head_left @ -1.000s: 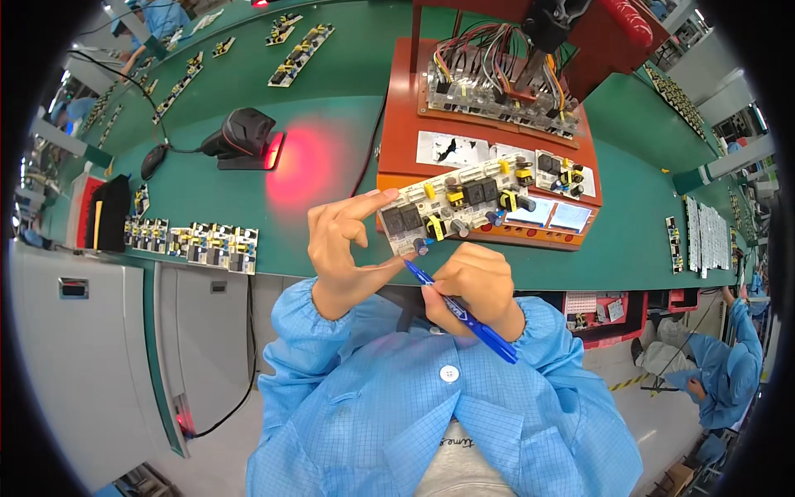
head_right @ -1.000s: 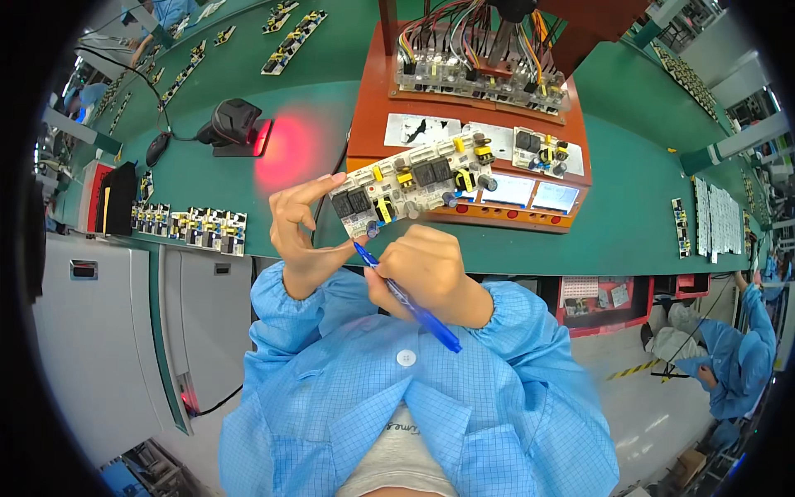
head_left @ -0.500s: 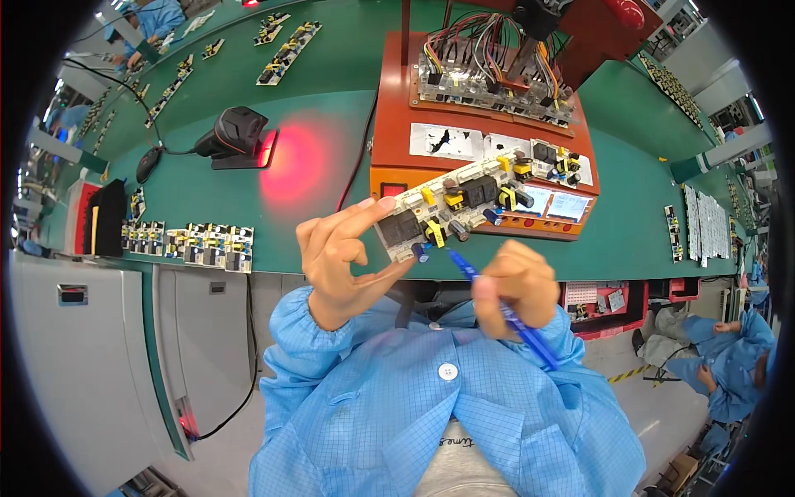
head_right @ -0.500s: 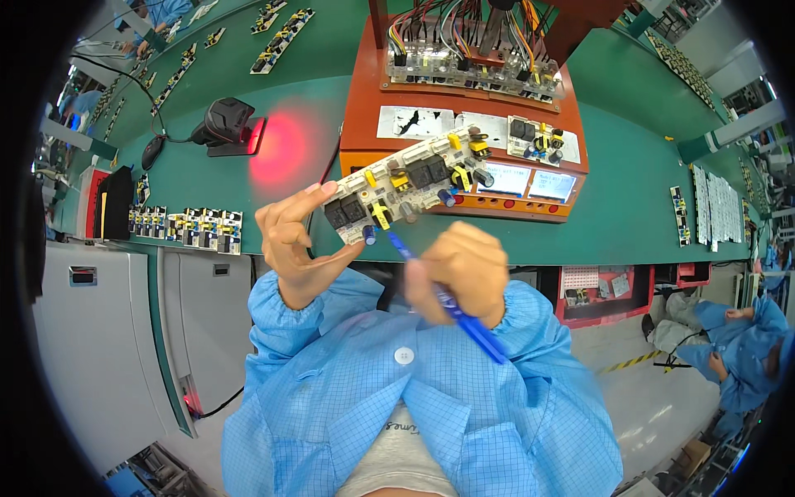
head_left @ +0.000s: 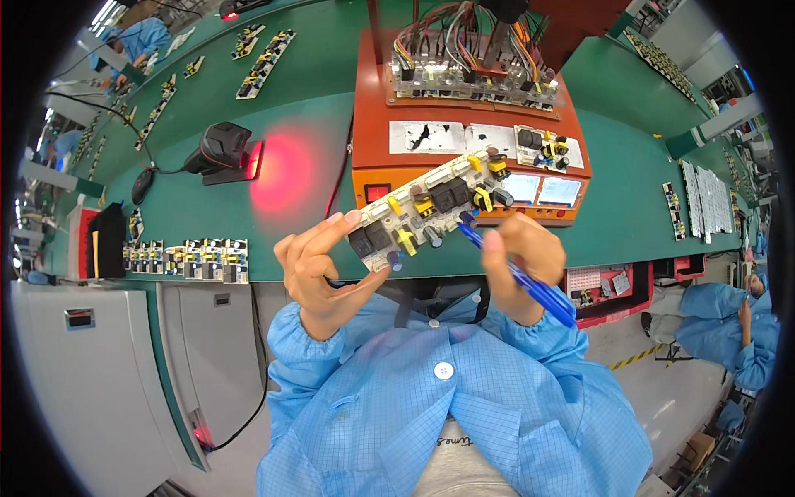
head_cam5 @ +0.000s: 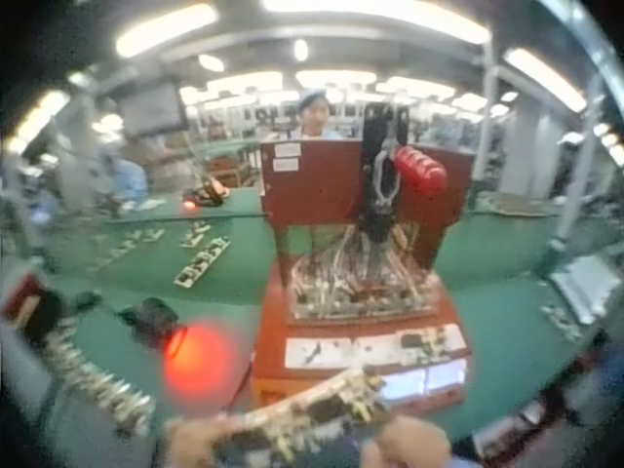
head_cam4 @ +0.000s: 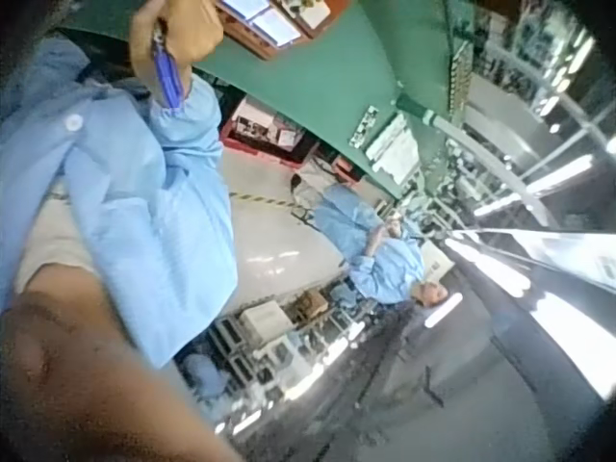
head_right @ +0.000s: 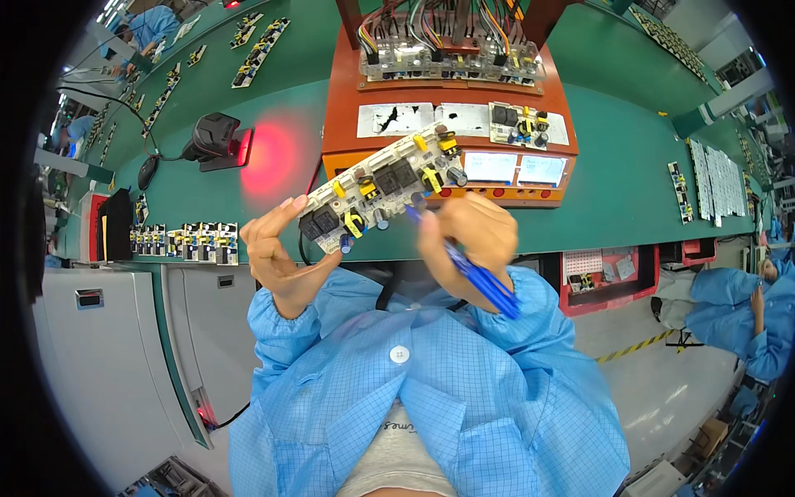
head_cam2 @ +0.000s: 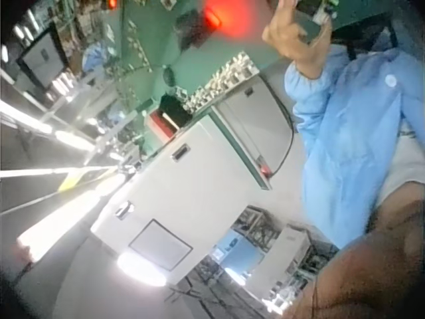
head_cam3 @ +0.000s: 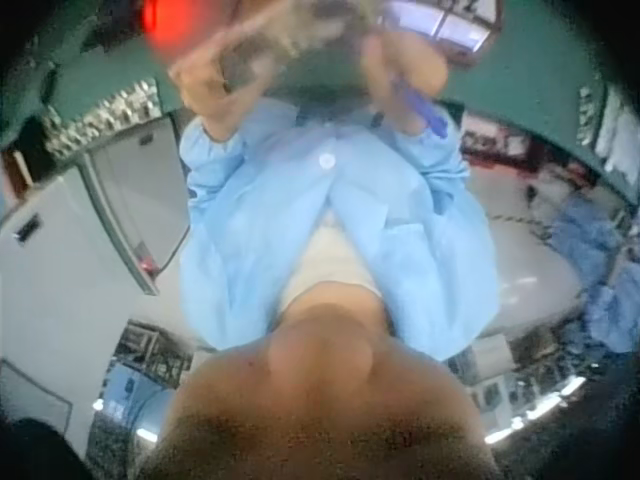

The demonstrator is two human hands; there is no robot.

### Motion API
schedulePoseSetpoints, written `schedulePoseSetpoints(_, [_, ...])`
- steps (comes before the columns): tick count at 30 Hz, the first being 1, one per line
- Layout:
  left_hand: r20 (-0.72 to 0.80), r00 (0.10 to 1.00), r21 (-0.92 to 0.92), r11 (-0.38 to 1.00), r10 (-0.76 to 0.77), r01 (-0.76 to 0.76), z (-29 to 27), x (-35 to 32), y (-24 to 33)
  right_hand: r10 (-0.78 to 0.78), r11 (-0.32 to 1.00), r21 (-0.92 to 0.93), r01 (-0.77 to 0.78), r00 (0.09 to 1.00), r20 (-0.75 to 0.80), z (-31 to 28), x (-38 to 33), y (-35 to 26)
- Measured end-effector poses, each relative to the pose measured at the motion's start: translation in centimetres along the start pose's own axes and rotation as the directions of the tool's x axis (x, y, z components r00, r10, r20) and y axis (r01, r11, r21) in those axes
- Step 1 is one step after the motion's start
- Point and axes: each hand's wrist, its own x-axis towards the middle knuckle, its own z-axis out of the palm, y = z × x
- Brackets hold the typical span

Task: Test and inspect printed circuit boards using a specialized testing machine on a production line.

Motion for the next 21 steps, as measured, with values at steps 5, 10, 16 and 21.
schedulePoseSetpoints(5, [-0.215,0.860,-0.251,0.877,-0.463,0.410,0.5,-3.1,-2.3,0.008,0.995,0.100,-0.002,0.998,-0.057,-3.2,-2.2,0.5])
schedulePoseSetpoints(10, [-0.384,0.473,-0.242,0.581,-0.793,0.777,1.0,-5.1,-5.9,0.102,0.988,0.141,-0.063,0.951,-0.291,-3.3,-4.6,2.6])
schedulePoseSetpoints(16, [-0.534,0.383,0.134,0.371,-0.754,0.919,0.9,-6.2,-9.2,0.133,0.991,0.061,-0.122,0.964,-0.230,-4.5,-6.7,4.6])
schedulePoseSetpoints(21, [-0.512,0.411,0.189,0.368,-0.754,0.910,0.8,-5.8,-9.5,0.157,0.987,0.026,-0.156,0.960,-0.231,-5.0,-6.9,5.4])
